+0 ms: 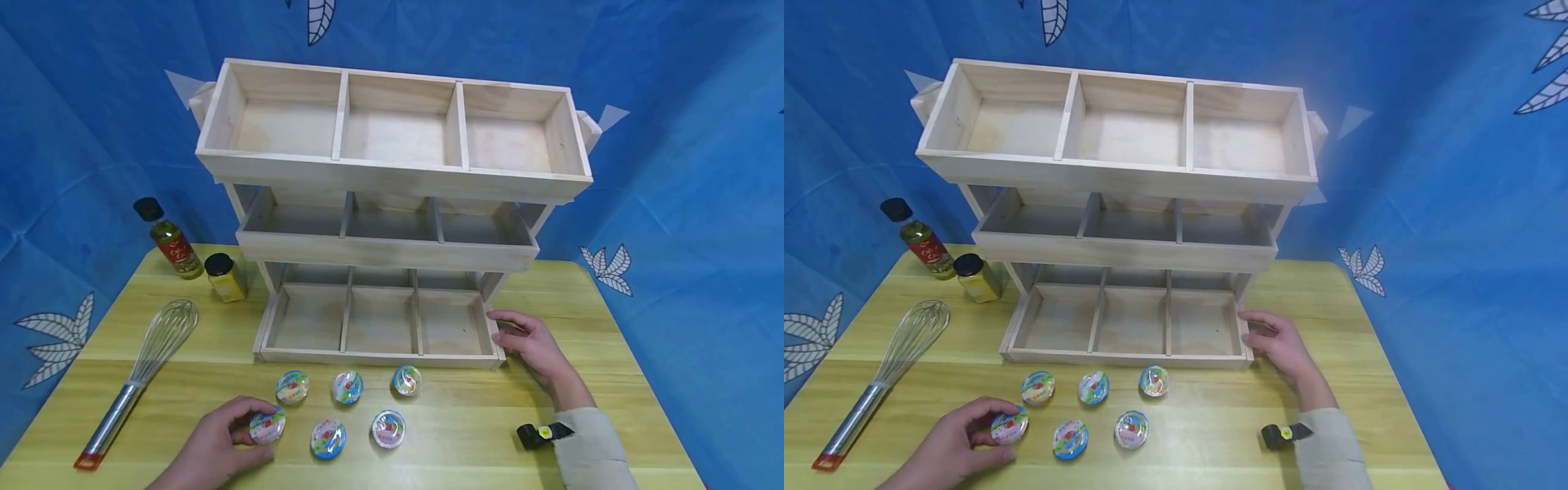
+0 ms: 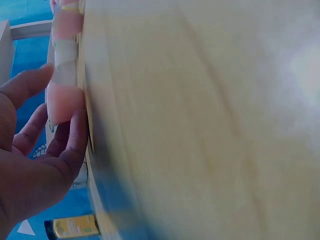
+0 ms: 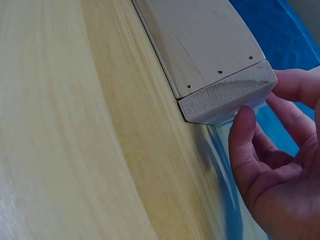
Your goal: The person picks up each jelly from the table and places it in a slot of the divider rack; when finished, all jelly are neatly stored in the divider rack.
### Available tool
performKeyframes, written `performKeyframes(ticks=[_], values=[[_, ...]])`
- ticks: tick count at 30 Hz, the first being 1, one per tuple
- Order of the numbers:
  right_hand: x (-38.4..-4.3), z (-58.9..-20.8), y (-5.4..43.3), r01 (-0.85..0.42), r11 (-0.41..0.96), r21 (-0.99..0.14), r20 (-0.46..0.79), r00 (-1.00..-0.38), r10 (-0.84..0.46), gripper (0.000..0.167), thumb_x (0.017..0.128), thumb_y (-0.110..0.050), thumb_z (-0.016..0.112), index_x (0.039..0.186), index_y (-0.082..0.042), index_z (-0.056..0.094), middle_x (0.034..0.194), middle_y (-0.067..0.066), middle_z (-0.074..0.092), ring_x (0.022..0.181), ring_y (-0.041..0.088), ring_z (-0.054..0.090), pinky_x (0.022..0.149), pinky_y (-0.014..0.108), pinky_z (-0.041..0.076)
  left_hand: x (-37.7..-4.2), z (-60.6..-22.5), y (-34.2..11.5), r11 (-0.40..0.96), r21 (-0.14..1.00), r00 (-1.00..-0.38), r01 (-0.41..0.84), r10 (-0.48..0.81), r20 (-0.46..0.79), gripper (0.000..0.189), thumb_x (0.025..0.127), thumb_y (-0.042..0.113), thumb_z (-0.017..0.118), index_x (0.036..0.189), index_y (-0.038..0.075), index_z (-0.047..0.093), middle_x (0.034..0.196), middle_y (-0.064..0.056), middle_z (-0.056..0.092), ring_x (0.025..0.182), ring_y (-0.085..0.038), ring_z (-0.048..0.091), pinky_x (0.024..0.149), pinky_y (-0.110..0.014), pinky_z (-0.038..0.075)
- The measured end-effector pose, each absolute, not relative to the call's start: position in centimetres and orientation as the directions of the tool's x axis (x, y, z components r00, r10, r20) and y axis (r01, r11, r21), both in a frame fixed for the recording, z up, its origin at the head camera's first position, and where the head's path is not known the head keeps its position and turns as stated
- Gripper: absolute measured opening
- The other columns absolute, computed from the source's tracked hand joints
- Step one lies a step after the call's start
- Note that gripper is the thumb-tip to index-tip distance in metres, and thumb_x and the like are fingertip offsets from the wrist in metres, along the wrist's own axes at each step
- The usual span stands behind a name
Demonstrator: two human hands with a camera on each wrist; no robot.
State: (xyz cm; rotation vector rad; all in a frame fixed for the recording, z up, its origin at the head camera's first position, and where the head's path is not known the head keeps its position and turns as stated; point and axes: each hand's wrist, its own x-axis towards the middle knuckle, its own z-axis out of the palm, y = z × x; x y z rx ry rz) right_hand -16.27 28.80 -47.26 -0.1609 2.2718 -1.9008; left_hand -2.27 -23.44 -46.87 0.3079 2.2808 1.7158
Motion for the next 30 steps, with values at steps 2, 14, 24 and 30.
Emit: performKeyframes(ticks=[2,14,24,30], values=[[-16.2,-47.2,28.8,0.031,0.174,-0.984,-0.066,-0.978,-0.196,0.045,0.092,0.000,0.069,0.134,0.010,0.054,0.120,0.029,0.059,0.089,0.015,0.064,0.065,0.027,0.053,-2.2,-47.1,-23.3,0.332,0.940,-0.951,0.080,0.309,-0.028,0.049,0.075,0.005,0.087,0.117,-0.001,0.062,0.110,-0.015,0.060,0.089,-0.017,0.065,0.074,-0.031,0.058],[-15.9,-47.2,28.9,0.055,0.158,-0.986,-0.085,-0.978,-0.191,0.046,0.093,-0.001,0.068,0.135,0.011,0.053,0.114,0.027,0.063,0.080,0.013,0.062,0.063,0.027,0.051,-1.6,-47.9,-22.4,0.420,0.874,-0.959,0.246,0.235,0.156,0.046,0.070,0.000,0.089,0.110,0.007,0.067,0.105,-0.005,0.064,0.083,-0.012,0.066,0.071,-0.027,0.058],[-16.0,-47.2,28.8,0.073,0.137,-0.988,-0.098,-0.978,-0.186,0.047,0.093,-0.002,0.068,0.136,0.011,0.052,0.114,0.024,0.064,0.082,0.013,0.063,0.065,0.026,0.052,-1.5,-47.0,-22.2,0.370,0.923,-0.973,0.108,0.229,0.022,0.043,0.072,0.005,0.089,0.110,0.010,0.068,0.112,-0.008,0.063,0.094,-0.015,0.066,0.082,-0.028,0.057],[-16.1,-47.2,28.7,0.092,0.126,-0.988,-0.114,-0.977,-0.182,0.048,0.094,-0.002,0.067,0.136,0.011,0.051,0.123,0.027,0.060,0.092,0.014,0.064,0.071,0.027,0.055,-2.0,-45.7,-21.7,0.252,0.967,-0.965,0.027,0.258,-0.040,0.043,0.075,0.010,0.087,0.114,0.007,0.068,0.117,-0.014,0.062,0.102,-0.018,0.064,0.086,-0.030,0.055]])
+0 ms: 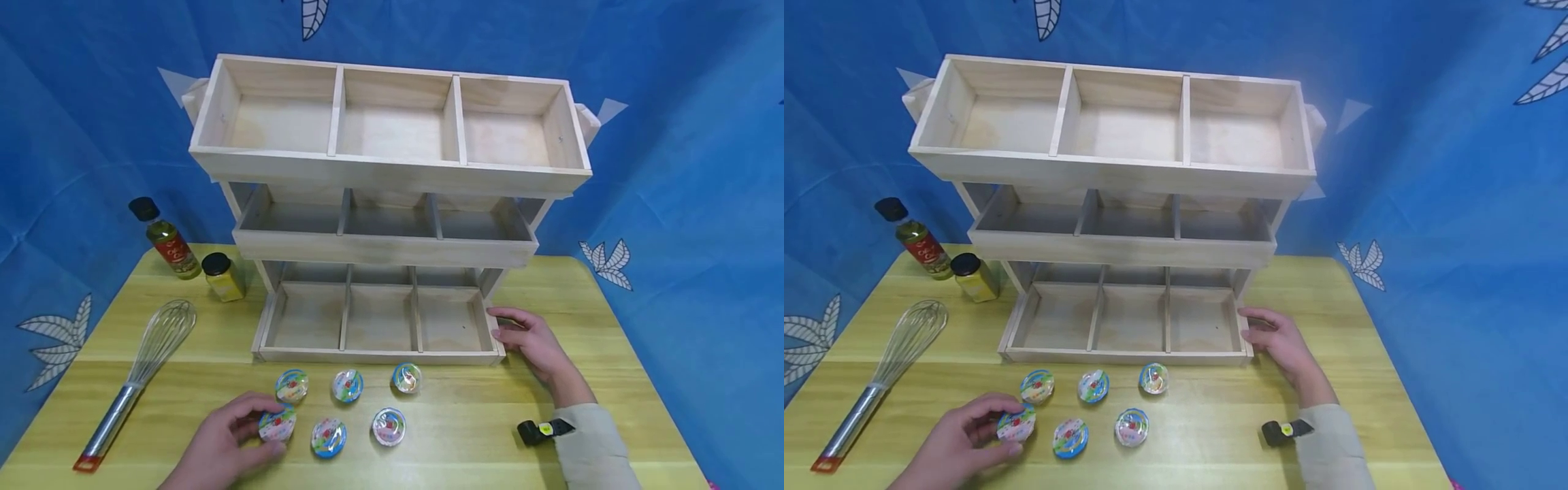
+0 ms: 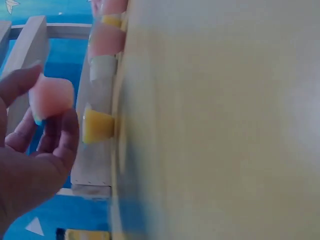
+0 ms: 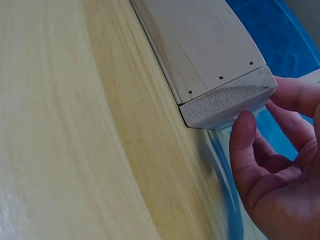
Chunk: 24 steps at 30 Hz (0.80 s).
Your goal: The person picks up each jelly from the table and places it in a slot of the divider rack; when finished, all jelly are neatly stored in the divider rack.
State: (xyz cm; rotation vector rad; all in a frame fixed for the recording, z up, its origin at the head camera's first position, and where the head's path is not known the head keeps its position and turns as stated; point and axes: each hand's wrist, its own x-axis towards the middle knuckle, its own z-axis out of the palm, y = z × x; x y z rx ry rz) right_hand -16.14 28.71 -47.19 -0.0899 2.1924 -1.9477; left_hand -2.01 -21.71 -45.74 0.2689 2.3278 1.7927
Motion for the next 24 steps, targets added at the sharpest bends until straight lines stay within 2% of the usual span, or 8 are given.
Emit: performKeyframes(ticks=[8,13,18,24], values=[[-16.3,-47.2,28.6,0.092,0.124,-0.988,-0.114,-0.976,-0.187,0.048,0.093,-0.002,0.067,0.137,0.011,0.051,0.127,0.028,0.058,0.095,0.015,0.065,0.073,0.028,0.056,-3.9,-44.7,-20.5,0.066,0.970,-0.933,0.235,0.293,0.206,0.041,0.078,-0.010,0.079,0.116,-0.003,0.066,0.117,-0.019,0.062,0.105,-0.019,0.062,0.084,-0.027,0.056],[-16.4,-47.3,28.6,0.084,0.121,-0.989,-0.107,-0.976,-0.191,0.047,0.093,-0.001,0.067,0.136,0.011,0.052,0.121,0.023,0.061,0.091,0.014,0.065,0.070,0.028,0.055,-5.5,-43.8,-19.8,0.023,0.961,-0.929,0.276,0.262,0.260,0.042,0.076,-0.015,0.078,0.116,-0.006,0.065,0.117,-0.021,0.060,0.102,-0.019,0.062,0.081,-0.027,0.056],[-16.3,-47.3,28.7,0.079,0.142,-0.987,-0.105,-0.978,-0.182,0.046,0.093,-0.001,0.068,0.135,0.011,0.053,0.113,0.017,0.064,0.080,0.013,0.060,0.065,0.027,0.052,-7.5,-42.9,-19.4,0.030,0.948,-0.922,0.316,0.245,0.300,0.044,0.074,-0.017,0.079,0.115,-0.008,0.065,0.117,-0.023,0.058,0.102,-0.019,0.062,0.084,-0.028,0.056],[-16.2,-46.7,28.6,0.088,0.147,-0.985,-0.115,-0.977,-0.181,0.048,0.093,-0.001,0.067,0.137,0.012,0.051,0.118,0.019,0.062,0.083,0.013,0.060,0.067,0.028,0.052,-10.3,-42.1,-18.8,0.080,0.951,-0.942,0.297,0.190,0.278,0.042,0.074,-0.016,0.080,0.113,-0.008,0.067,0.114,-0.022,0.060,0.096,-0.017,0.063,0.081,-0.024,0.055]])
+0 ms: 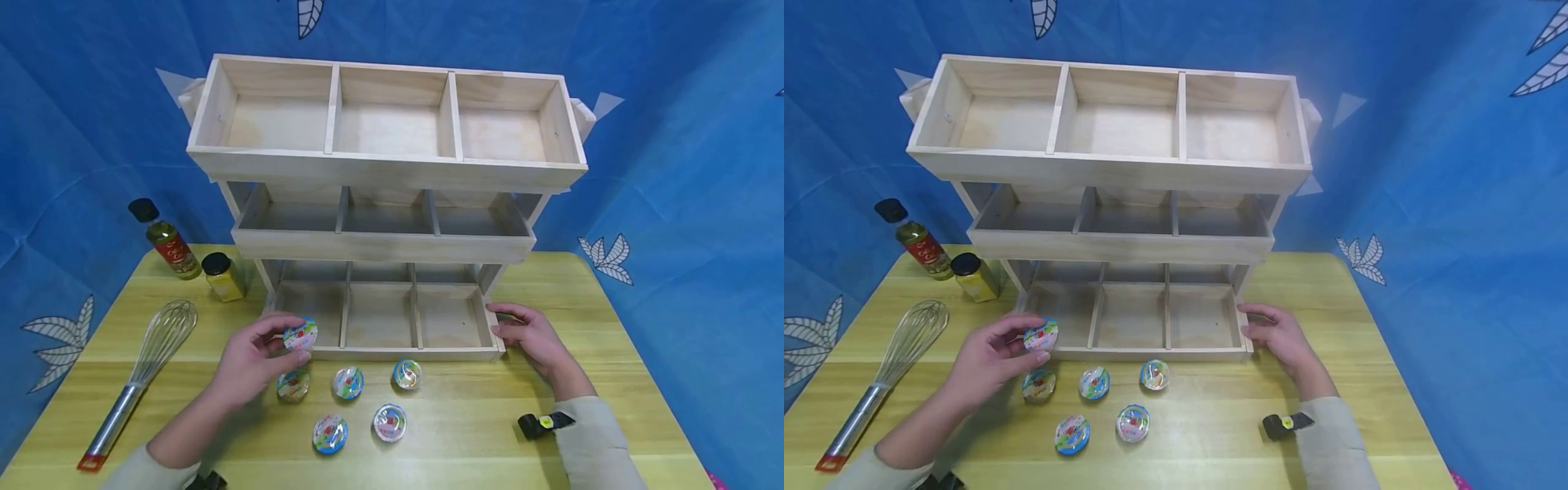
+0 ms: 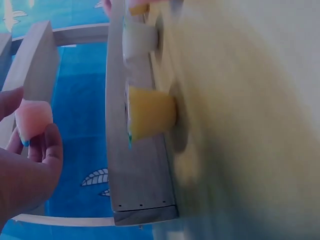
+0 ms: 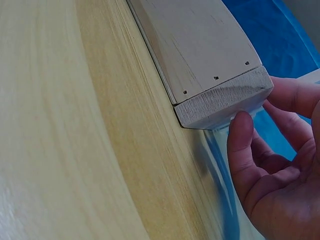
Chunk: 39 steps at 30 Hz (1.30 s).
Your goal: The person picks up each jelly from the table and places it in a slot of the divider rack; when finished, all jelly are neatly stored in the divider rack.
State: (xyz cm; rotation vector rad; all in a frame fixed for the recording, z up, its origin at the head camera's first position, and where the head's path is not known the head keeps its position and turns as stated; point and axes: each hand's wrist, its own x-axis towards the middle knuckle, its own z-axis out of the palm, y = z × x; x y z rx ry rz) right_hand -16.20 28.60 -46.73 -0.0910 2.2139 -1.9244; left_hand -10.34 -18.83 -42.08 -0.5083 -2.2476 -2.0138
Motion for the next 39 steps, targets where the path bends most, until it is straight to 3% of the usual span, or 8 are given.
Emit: performKeyframes(ticks=[10,16,21,28,32,39], values=[[-16.2,-46.7,28.7,0.087,0.139,-0.986,-0.113,-0.976,-0.185,0.048,0.093,-0.001,0.067,0.137,0.012,0.051,0.126,0.025,0.058,0.088,0.014,0.063,0.069,0.028,0.054,-15.3,-41.7,-18.3,0.160,0.961,-0.967,0.227,0.152,0.203,0.042,0.075,-0.011,0.082,0.114,-0.009,0.066,0.111,-0.021,0.062,0.092,-0.018,0.062,0.074,-0.021,0.054],[-16.2,-46.7,28.8,0.083,0.143,-0.986,-0.109,-0.976,-0.186,0.048,0.094,-0.001,0.067,0.137,0.012,0.051,0.125,0.024,0.059,0.088,0.014,0.063,0.069,0.028,0.055,-17.9,-42.6,-17.5,0.199,0.975,-0.988,0.099,0.137,0.073,0.047,0.076,-0.003,0.083,0.119,-0.007,0.064,0.114,-0.023,0.061,0.094,-0.024,0.064,0.075,-0.026,0.057],[-16.2,-46.7,28.8,0.080,0.143,-0.987,-0.107,-0.976,-0.191,0.048,0.094,0.000,0.067,0.137,0.012,0.050,0.127,0.029,0.057,0.090,0.014,0.064,0.070,0.028,0.055,-19.8,-44.0,-17.2,0.245,0.966,-0.991,0.084,0.121,0.056,0.049,0.075,0.001,0.085,0.120,-0.005,0.065,0.113,-0.022,0.063,0.097,-0.031,0.066,0.075,-0.028,0.058],[-16.2,-46.7,28.7,0.077,0.144,-0.987,-0.105,-0.976,-0.193,0.048,0.093,-0.001,0.067,0.137,0.012,0.051,0.129,0.030,0.055,0.092,0.014,0.064,0.071,0.028,0.056,-20.7,-45.2,-16.8,0.262,0.958,-0.990,0.115,0.109,0.089,0.047,0.073,-0.001,0.085,0.116,-0.006,0.066,0.109,-0.022,0.064,0.092,-0.030,0.065,0.070,-0.028,0.058],[-16.3,-46.8,28.7,0.077,0.151,-0.986,-0.105,-0.977,-0.188,0.047,0.093,-0.002,0.067,0.136,0.012,0.052,0.126,0.026,0.058,0.087,0.014,0.063,0.069,0.028,0.055,-20.8,-45.7,-16.5,0.353,0.931,-0.995,0.089,0.083,0.063,0.045,0.073,0.003,0.086,0.114,-0.001,0.069,0.106,-0.017,0.066,0.088,-0.026,0.062,0.067,-0.026,0.056],[-16.3,-47.0,28.8,0.088,0.161,-0.983,-0.116,-0.978,-0.172,0.046,0.093,-0.003,0.069,0.135,0.009,0.054,0.121,0.019,0.062,0.083,0.014,0.062,0.067,0.028,0.054,-20.9,-45.9,-16.2,0.417,0.908,-0.998,0.037,0.056,0.014,0.044,0.071,0.004,0.087,0.112,0.001,0.070,0.107,-0.015,0.067,0.093,-0.029,0.061,0.072,-0.031,0.055]])
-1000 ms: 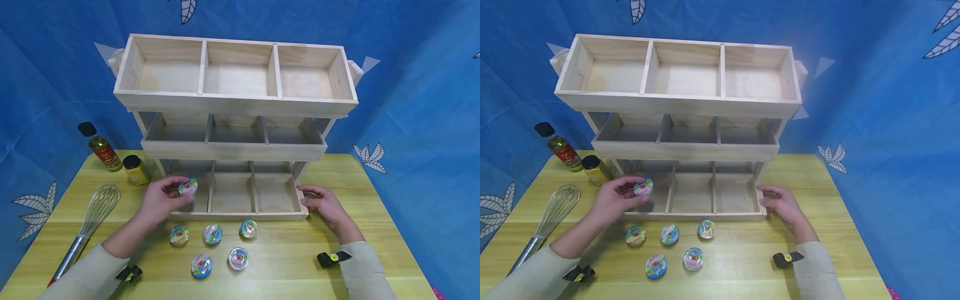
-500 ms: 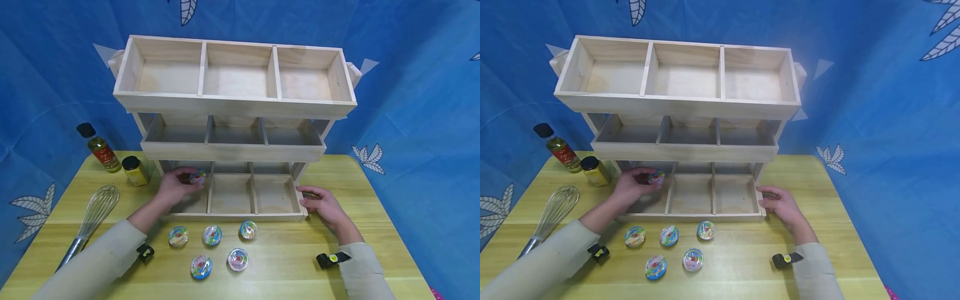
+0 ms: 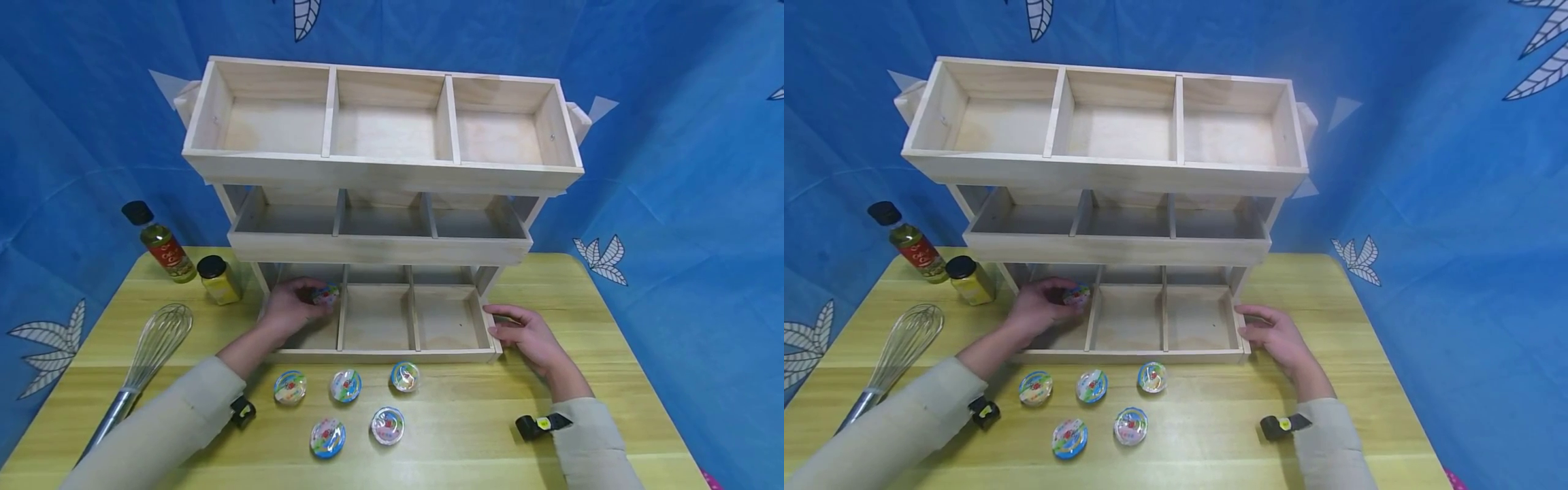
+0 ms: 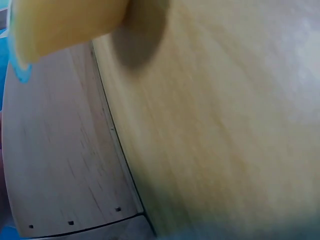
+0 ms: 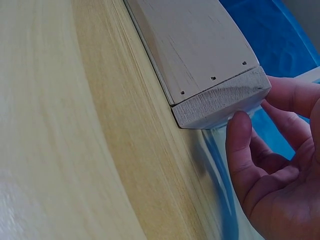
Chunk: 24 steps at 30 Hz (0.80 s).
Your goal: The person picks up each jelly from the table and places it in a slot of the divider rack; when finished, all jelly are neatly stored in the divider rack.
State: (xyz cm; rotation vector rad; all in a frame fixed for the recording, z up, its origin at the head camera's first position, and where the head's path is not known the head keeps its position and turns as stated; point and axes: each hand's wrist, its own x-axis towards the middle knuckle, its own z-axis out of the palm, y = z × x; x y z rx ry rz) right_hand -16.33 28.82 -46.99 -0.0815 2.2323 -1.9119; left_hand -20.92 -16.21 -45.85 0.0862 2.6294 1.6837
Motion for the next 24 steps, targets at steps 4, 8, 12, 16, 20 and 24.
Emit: performKeyframes(ticks=[4,8,12,16,20,24], values=[[-16.3,-47.1,28.9,0.093,0.153,-0.984,-0.119,-0.978,-0.172,0.047,0.093,-0.003,0.068,0.136,0.009,0.054,0.123,0.022,0.060,0.086,0.014,0.063,0.068,0.028,0.054,-20.8,-46.0,-16.2,0.451,0.892,-0.999,0.029,0.049,0.008,0.044,0.071,0.009,0.089,0.110,0.004,0.071,0.105,-0.013,0.067,0.092,-0.028,0.060,0.074,-0.033,0.053],[-16.3,-47.2,28.9,0.089,0.138,-0.986,-0.114,-0.976,-0.184,0.047,0.093,-0.003,0.067,0.136,0.010,0.052,0.127,0.027,0.058,0.092,0.016,0.065,0.071,0.029,0.056,-20.7,-46.4,-16.2,0.459,0.888,-0.999,0.020,0.050,-0.003,0.042,0.072,0.011,0.089,0.109,0.005,0.072,0.103,-0.012,0.068,0.091,-0.028,0.060,0.074,-0.034,0.052],[-16.3,-47.2,28.9,0.096,0.128,-0.987,-0.119,-0.976,-0.183,0.048,0.093,-0.002,0.067,0.137,0.010,0.052,0.127,0.030,0.057,0.093,0.016,0.066,0.072,0.030,0.057,-20.8,-46.7,-16.2,0.438,0.899,-0.997,0.003,0.067,-0.029,0.042,0.073,0.008,0.088,0.111,0.002,0.071,0.103,-0.013,0.067,0.091,-0.028,0.060,0.073,-0.033,0.053],[-16.3,-47.1,28.9,0.098,0.140,-0.985,-0.122,-0.977,-0.175,0.048,0.093,-0.003,0.068,0.136,0.009,0.053,0.124,0.023,0.060,0.088,0.014,0.064,0.070,0.028,0.055,-21.0,-46.9,-16.2,0.418,0.908,-0.995,-0.017,0.080,-0.055,0.044,0.071,0.003,0.087,0.111,0.000,0.070,0.101,-0.013,0.066,0.090,-0.027,0.059,0.071,-0.031,0.051],[-16.3,-47.1,28.9,0.099,0.144,-0.985,-0.123,-0.979,-0.165,0.047,0.092,-0.003,0.069,0.136,0.009,0.054,0.116,0.011,0.065,0.084,0.013,0.062,0.068,0.027,0.054,-21.1,-47.1,-16.2,0.368,0.930,-0.994,-0.026,0.093,-0.065,0.045,0.068,0.001,0.089,0.109,-0.002,0.069,0.101,-0.012,0.066,0.091,-0.026,0.059,0.073,-0.031,0.050],[-16.3,-47.2,28.9,0.102,0.135,-0.986,-0.124,-0.978,-0.167,0.048,0.092,-0.004,0.069,0.136,0.008,0.054,0.118,0.013,0.065,0.086,0.013,0.063,0.069,0.027,0.055,-21.1,-47.3,-16.2,0.344,0.939,-0.992,-0.019,0.108,-0.060,0.045,0.068,0.001,0.090,0.108,-0.003,0.068,0.102,-0.013,0.066,0.092,-0.027,0.060,0.074,-0.031,0.051]])
